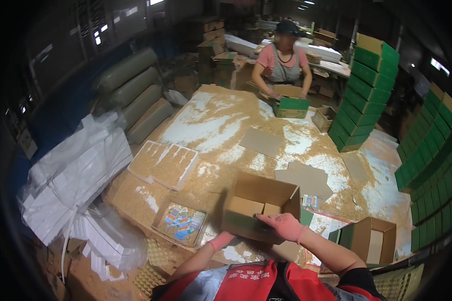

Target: The person folds cardboard pieces into boxes, places cardboard trays filled with granular material into the boxes, and stacks the completed green boxes onto a pile.

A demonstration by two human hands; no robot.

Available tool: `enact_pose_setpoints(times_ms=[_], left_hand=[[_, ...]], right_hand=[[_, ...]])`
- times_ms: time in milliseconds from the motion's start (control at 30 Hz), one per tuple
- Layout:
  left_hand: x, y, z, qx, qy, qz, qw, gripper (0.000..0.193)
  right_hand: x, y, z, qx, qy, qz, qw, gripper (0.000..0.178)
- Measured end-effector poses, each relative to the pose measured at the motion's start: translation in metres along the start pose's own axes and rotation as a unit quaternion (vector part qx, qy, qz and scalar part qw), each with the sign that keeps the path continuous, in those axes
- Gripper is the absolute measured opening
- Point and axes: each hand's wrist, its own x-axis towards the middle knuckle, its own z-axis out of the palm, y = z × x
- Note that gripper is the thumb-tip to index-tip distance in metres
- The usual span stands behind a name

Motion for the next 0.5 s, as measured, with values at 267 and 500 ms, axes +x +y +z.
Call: enact_pose_setpoints(times_ms=[267,500], left_hand=[[0.016,0.083,-0.036,0.126,0.200,0.002,0.972,0.061],[0.043,0.053,-0.006,0.082,0.223,0.025,0.971,0.052]], right_hand=[[0.071,-0.026,0.000,-0.011,-0.154,-0.148,0.977,0.041],[0.406,-0.003,0.131,0.505,0.024,0.182,0.843,0.047]])
